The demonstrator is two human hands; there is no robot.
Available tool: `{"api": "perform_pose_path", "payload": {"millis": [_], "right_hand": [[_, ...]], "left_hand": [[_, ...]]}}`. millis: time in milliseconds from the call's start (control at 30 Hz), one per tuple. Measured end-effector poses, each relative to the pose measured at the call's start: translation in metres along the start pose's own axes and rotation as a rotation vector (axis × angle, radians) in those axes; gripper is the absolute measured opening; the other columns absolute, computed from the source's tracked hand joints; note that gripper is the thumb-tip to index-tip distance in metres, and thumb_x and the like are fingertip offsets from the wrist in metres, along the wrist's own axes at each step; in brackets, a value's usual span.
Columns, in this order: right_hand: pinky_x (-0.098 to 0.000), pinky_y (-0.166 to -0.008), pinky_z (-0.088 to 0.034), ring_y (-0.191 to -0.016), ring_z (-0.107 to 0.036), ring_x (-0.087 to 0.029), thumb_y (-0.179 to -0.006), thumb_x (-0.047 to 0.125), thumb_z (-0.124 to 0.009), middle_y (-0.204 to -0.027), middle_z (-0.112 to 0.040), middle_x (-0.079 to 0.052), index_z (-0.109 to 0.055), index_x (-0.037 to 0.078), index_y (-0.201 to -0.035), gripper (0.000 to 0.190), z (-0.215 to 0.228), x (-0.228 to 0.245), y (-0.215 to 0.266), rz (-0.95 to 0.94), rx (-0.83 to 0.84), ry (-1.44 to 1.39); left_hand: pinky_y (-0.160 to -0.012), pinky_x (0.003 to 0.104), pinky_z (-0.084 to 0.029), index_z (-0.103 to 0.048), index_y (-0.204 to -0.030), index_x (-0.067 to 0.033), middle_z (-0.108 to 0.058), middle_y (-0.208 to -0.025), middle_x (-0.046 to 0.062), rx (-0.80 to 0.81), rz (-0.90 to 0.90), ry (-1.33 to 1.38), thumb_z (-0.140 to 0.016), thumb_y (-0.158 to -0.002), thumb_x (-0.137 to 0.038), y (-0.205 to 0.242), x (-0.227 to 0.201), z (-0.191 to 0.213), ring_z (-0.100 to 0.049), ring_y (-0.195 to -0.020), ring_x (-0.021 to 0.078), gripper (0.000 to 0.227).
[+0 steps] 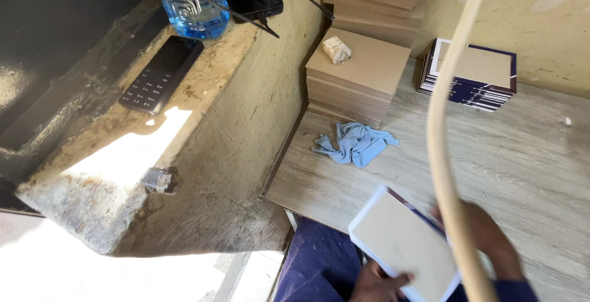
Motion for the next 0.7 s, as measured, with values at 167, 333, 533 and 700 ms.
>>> {"api": "perform_pose_path", "payload": {"millis": [167,333,533,700], "right_hand": [[-0.0385,-0.118,-0.051,-0.136,-0.074,-0.022,-0.078,0.013,-0.088,-0.142,-0.083,-0.007,-0.096,0.011,-0.106,0.029,0.029,-0.088,0.040,0.451,-0.047,-0.464],[-0.0393,-0.106,-0.053,-0.124,-0.068,-0.020,-0.070,0.026,-0.089,-0.139,-0.073,0.000,-0.072,0.015,-0.134,0.067,0.085,0.030,0.097,0.321,0.080,-0.551],[-0.0267,-0.067,-0.050,-0.069,-0.073,-0.019,-0.086,0.029,-0.090,-0.075,-0.086,-0.009,-0.097,0.006,-0.094,0.026,0.017,-0.010,0.088,-0.082,0.237,-0.452],[-0.0347,-0.096,-0.046,-0.098,-0.069,-0.022,-0.079,0.010,-0.102,-0.095,-0.076,-0.015,-0.082,-0.010,-0.095,0.032,0.020,0.001,0.090,-0.197,0.077,-0.592]], "left_hand": [[-0.065,0.032,-0.046,-0.076,-0.114,-0.0220,-0.067,-0.083,-0.005,-0.016,-0.661,-0.805,-0.075,-0.089,-0.035,0.056,-0.139,0.002,-0.055,-0.070,0.0101,0.028],[-0.085,0.049,-0.053,-0.077,-0.127,-0.0350,-0.081,-0.114,0.003,0.259,-0.827,-1.381,-0.069,-0.097,-0.038,0.061,-0.179,-0.046,-0.073,-0.111,0.0353,0.032],[-0.092,0.051,-0.051,-0.076,-0.121,-0.0287,-0.079,-0.122,0.006,0.300,-0.646,-1.575,-0.069,-0.094,-0.044,0.041,-0.197,-0.031,-0.069,-0.118,0.0375,0.032],[-0.093,0.048,-0.051,-0.076,-0.120,-0.0205,-0.079,-0.122,0.006,0.143,-0.582,-1.440,-0.078,-0.094,-0.039,-0.005,-0.220,0.002,-0.069,-0.115,0.0322,0.032]]}}
Point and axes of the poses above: each hand's wrist, its own y-axis away from the middle knuckle, its own z-axis out of the back of the hand, x = y × z, the point moved 5 cm from there along -y, towards the middle knuckle
